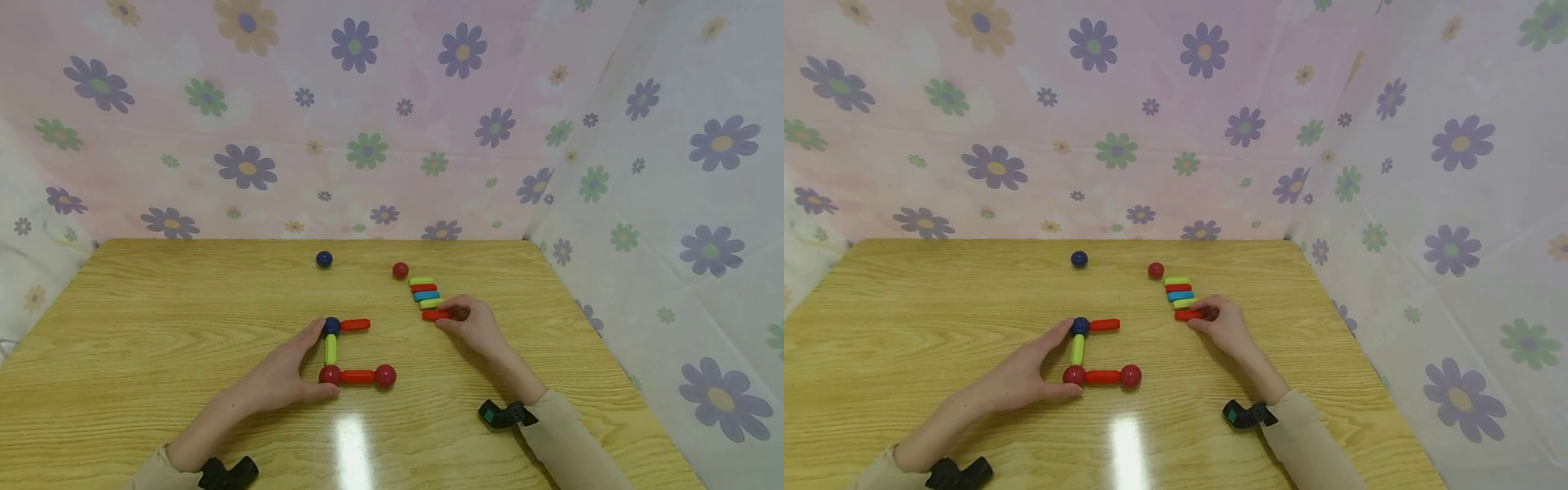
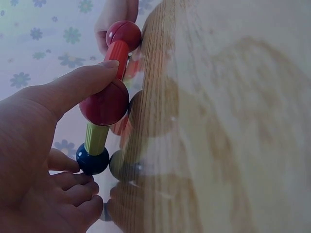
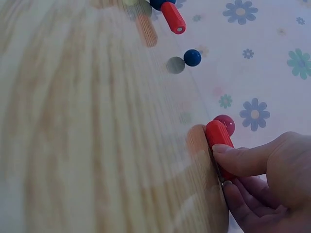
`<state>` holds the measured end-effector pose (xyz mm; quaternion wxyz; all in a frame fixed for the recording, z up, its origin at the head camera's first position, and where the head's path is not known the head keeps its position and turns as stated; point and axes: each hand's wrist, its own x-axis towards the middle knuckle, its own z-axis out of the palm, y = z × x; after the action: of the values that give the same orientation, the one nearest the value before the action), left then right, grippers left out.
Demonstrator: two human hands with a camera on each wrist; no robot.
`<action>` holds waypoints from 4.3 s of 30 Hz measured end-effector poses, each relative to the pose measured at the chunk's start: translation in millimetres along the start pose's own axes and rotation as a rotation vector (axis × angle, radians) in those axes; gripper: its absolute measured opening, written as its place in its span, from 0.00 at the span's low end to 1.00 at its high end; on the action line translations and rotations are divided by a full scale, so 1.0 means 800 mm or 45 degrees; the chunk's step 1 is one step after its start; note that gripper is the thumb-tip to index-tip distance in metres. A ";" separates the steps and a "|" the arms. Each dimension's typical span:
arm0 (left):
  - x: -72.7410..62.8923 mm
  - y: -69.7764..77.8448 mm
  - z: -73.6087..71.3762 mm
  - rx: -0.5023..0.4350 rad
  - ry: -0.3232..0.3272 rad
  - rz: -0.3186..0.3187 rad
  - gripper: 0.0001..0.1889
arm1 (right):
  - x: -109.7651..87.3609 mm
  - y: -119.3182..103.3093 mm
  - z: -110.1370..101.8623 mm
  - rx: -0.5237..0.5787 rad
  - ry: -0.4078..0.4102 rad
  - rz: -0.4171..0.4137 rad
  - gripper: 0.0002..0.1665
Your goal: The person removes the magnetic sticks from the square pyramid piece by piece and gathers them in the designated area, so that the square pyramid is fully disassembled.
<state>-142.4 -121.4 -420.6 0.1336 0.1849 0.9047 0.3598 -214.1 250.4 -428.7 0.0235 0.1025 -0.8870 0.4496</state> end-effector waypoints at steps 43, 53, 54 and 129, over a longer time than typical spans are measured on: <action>-0.002 0.002 -0.001 -0.015 -0.005 -0.008 0.63 | 0.003 0.000 -0.003 -0.081 0.044 0.080 0.20; -0.002 0.002 -0.001 -0.014 -0.006 -0.019 0.63 | 0.000 -0.012 -0.009 -0.061 0.049 0.063 0.20; -0.002 0.001 -0.001 -0.012 -0.006 -0.017 0.63 | -0.001 -0.016 -0.009 -0.052 0.042 0.053 0.20; -0.002 0.002 0.001 -0.006 0.008 0.007 0.63 | -0.044 -0.060 0.094 0.164 -0.475 -0.446 0.07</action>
<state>-140.6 -120.3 -419.8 0.1303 0.1859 0.9038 0.3628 -165.9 168.1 -440.0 -0.0696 0.3367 -0.8144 0.4675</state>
